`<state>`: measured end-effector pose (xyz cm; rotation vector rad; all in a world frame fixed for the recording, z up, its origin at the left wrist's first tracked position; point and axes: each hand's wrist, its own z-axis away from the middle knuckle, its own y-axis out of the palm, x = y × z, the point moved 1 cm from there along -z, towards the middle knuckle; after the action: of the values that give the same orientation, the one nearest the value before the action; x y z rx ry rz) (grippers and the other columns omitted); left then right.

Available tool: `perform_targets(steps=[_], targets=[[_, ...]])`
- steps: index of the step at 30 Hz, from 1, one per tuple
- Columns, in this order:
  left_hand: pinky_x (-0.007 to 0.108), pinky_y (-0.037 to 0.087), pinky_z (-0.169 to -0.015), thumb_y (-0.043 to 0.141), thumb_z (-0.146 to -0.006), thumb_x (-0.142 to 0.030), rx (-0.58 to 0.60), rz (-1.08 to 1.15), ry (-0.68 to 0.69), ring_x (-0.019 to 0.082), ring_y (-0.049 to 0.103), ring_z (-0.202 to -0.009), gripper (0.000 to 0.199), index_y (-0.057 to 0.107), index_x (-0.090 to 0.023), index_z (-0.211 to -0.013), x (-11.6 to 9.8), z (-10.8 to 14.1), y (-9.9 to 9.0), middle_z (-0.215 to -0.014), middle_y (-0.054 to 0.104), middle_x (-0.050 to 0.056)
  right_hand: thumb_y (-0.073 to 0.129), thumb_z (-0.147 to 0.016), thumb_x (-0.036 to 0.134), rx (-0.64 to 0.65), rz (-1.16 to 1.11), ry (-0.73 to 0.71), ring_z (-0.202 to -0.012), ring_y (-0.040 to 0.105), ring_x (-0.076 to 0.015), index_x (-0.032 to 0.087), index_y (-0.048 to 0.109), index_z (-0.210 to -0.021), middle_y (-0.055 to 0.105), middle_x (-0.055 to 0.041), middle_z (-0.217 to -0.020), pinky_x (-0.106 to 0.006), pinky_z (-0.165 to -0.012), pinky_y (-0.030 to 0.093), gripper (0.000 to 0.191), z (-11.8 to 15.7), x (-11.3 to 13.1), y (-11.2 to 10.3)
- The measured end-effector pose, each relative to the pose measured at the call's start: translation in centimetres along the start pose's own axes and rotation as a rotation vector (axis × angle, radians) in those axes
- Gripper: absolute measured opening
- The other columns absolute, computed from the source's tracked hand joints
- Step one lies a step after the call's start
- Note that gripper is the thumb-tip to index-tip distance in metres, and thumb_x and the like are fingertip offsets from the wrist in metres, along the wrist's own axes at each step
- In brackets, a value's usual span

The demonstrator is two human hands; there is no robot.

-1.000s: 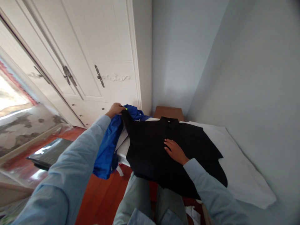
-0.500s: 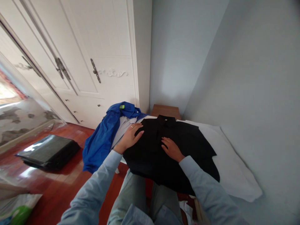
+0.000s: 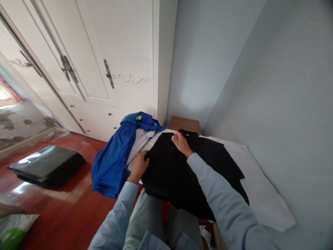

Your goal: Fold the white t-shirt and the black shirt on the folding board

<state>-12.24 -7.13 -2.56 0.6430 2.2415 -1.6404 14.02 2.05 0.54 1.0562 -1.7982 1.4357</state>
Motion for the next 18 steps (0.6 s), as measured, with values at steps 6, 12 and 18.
perform_targets(steps=[6,12,18], targets=[[0.042,0.055,-0.090,0.050,-0.085,-0.022,-0.147,0.221,-0.057,0.027,0.069,-0.095,0.026,0.070,-0.021,-0.101,0.6,0.8,1.1,-0.098,0.073,0.008,0.078,-0.074,0.027,0.076,0.015,0.226,-0.120,0.061,-0.0337,0.018,0.062,-0.105,0.072,-0.0140,-0.110,-0.046,-0.105,0.044,0.035,-7.4,0.3,5.3],[0.040,0.057,-0.091,0.048,-0.081,-0.015,-0.216,0.352,-0.062,0.024,0.069,-0.100,0.027,0.070,-0.027,-0.091,0.9,1.5,1.2,-0.106,0.073,0.004,0.083,-0.060,0.015,0.142,-0.121,0.312,-0.095,0.069,-0.0276,0.019,0.066,-0.088,0.073,-0.0048,-0.088,-0.041,-0.088,0.054,0.034,-10.9,-0.9,7.8],[0.039,0.057,-0.089,0.045,-0.090,-0.018,-0.251,0.339,-0.086,0.024,0.069,-0.099,0.032,0.075,-0.026,-0.098,1.0,1.8,1.5,-0.108,0.072,0.006,0.072,-0.078,0.023,0.143,-0.329,0.346,-0.089,0.070,-0.0181,0.018,0.061,-0.116,0.074,-0.0052,-0.098,-0.035,-0.084,0.056,0.039,-11.7,-1.3,8.7]])
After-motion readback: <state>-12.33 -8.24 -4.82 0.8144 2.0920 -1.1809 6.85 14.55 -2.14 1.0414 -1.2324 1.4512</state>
